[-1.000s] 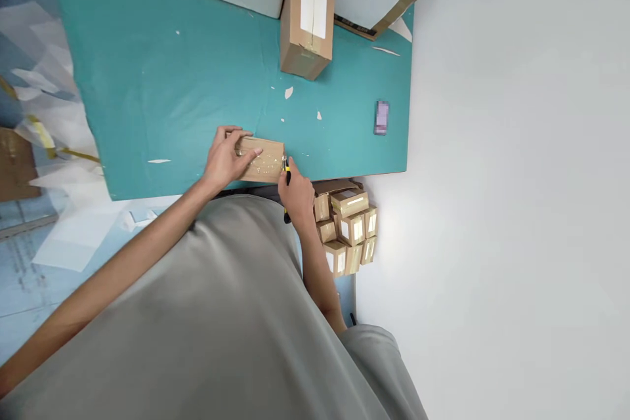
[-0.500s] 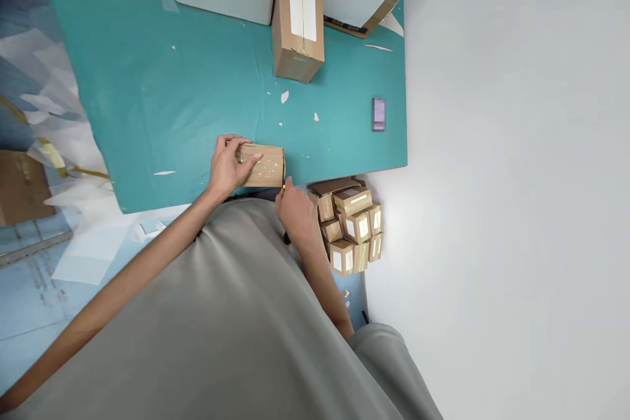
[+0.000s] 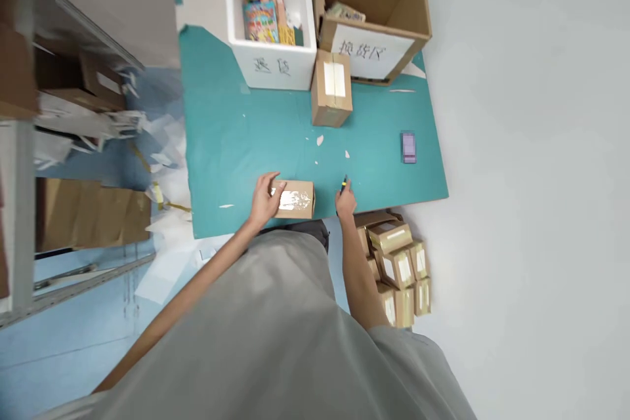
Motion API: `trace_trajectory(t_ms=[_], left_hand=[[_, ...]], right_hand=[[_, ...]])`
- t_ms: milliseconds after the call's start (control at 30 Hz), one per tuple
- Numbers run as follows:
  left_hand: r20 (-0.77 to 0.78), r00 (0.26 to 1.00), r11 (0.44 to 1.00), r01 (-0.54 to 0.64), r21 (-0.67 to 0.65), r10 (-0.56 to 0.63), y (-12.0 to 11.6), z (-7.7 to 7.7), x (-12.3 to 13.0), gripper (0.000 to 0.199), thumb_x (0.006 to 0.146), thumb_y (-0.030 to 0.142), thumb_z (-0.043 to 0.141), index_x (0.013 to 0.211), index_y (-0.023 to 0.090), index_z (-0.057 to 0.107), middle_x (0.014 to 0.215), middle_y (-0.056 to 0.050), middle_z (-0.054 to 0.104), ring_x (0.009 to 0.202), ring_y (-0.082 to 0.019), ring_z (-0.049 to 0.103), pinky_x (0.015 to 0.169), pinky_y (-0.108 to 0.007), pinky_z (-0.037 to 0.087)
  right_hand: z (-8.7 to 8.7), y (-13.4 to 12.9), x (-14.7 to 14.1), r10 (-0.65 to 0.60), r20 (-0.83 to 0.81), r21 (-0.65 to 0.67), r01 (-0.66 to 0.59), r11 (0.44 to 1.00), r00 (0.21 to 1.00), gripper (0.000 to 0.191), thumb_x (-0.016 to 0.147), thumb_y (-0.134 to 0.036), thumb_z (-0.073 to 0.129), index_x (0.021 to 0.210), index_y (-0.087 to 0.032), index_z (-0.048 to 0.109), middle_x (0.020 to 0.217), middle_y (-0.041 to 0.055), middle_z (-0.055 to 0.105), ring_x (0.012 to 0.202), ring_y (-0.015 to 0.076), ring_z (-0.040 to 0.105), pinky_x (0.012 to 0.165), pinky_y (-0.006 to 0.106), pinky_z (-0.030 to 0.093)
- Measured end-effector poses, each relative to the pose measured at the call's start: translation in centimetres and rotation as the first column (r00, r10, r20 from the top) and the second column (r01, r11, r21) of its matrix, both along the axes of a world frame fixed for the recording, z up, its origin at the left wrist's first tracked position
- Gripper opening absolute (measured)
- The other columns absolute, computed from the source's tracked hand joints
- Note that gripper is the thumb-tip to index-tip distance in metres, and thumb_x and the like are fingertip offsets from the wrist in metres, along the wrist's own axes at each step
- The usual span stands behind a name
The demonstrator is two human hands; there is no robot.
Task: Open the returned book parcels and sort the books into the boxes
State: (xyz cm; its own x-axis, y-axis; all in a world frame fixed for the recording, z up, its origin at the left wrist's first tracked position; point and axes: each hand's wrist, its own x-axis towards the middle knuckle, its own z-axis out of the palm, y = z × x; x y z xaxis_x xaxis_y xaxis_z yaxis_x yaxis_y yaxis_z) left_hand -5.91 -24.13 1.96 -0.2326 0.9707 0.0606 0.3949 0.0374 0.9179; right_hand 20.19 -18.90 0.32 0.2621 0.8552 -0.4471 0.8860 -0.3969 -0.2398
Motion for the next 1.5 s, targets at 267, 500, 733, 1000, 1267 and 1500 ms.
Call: trace_trajectory(t_ms=[267, 500, 733, 1000, 1267, 1500], left_hand=[[0.156, 0.931, 0.943, -0.32, -0.087, 0.331, -1.1, 0.7, -4.6, 0.039, 0.105, 0.056, 0.049, 0.087, 0.023, 0.059, 0.096, -0.008, 0.07, 0.099, -0.024, 0.068, 0.103, -0.045, 0.053], [0.267, 0.913, 0.908, 0.366, -0.206, -0.307, -5.2, 0.7, -6.4, 0.082, 0.077, 0.034, 0.079, 0.153, 0.027, 0.048, 0.152, -0.013, 0.057, 0.145, -0.033, 0.053, 0.117, -0.051, 0.048], [0.196, 0.917, 0.886, 0.388, -0.253, -0.346, -5.7, 0.1, -5.7, 0.055, 0.076, 0.038, 0.084, 0.123, 0.026, 0.059, 0.129, -0.009, 0.063, 0.126, -0.03, 0.064, 0.117, -0.051, 0.048], [0.044, 0.936, 0.89, 0.347, -0.297, -0.35, -5.1, -0.1, -6.8, 0.052, 0.068, 0.049, 0.088, 0.102, 0.026, 0.056, 0.114, -0.004, 0.07, 0.105, -0.027, 0.068, 0.098, -0.041, 0.053], [0.118, 0.968, 0.921, 0.246, -0.304, -0.219, -5.5, -0.4, -6.1, 0.061, 0.075, 0.054, 0.083, 0.122, 0.027, 0.056, 0.105, -0.004, 0.072, 0.103, -0.028, 0.071, 0.097, -0.04, 0.052], [0.148, 0.985, 0.929, 0.135, -0.345, -0.088, -5.5, -1.0, -7.3, 0.073, 0.064, 0.059, 0.089, 0.114, 0.023, 0.052, 0.118, -0.008, 0.065, 0.111, -0.027, 0.064, 0.094, -0.038, 0.052]], right_hand=[[1.1, -2.0, -0.1, 0.052, -0.553, 0.182, 0.06, 0.981, 0.831, 0.064, 0.102, -0.06, 0.046, 0.144, -0.014, 0.064, 0.139, 0.0208, 0.07, 0.132, 0.0319, 0.066, 0.112, 0.045, 0.052], [3.3, -6.9, -0.4, 0.232, -0.715, 0.159, -0.17, 0.973, 0.659, 0.097, 0.069, -0.059, 0.091, 0.151, -0.025, 0.053, 0.156, 0.0135, 0.059, 0.145, 0.0335, 0.055, 0.122, 0.051, 0.046], [3.0, -5.3, -0.5, 0.326, -0.659, 0.197, -0.263, 0.945, 0.678, 0.065, 0.071, -0.055, 0.09, 0.122, -0.024, 0.065, 0.131, 0.0094, 0.071, 0.126, 0.0308, 0.066, 0.113, 0.049, 0.052], [2.9, -4.6, -0.7, 0.317, -0.753, 0.185, -0.277, 0.943, 0.577, 0.065, 0.071, -0.055, 0.089, 0.122, -0.023, 0.063, 0.139, 0.0108, 0.066, 0.13, 0.0281, 0.063, 0.111, 0.044, 0.053], [2.9, -4.8, -1.8, 0.157, -0.8, 0.07, -0.17, 0.983, 0.579, 0.098, 0.071, -0.052, 0.091, 0.154, -0.026, 0.044, 0.154, 0.017, 0.056, 0.123, 0.0293, 0.067, 0.09, 0.04, 0.062], [1.3, -5.8, -4.5, 0.232, -0.814, 0.175, -0.156, 0.972, 0.532, 0.096, 0.067, -0.052, 0.094, 0.147, -0.026, 0.047, 0.152, 0.0145, 0.055, 0.138, 0.0294, 0.056, 0.108, 0.044, 0.054]])
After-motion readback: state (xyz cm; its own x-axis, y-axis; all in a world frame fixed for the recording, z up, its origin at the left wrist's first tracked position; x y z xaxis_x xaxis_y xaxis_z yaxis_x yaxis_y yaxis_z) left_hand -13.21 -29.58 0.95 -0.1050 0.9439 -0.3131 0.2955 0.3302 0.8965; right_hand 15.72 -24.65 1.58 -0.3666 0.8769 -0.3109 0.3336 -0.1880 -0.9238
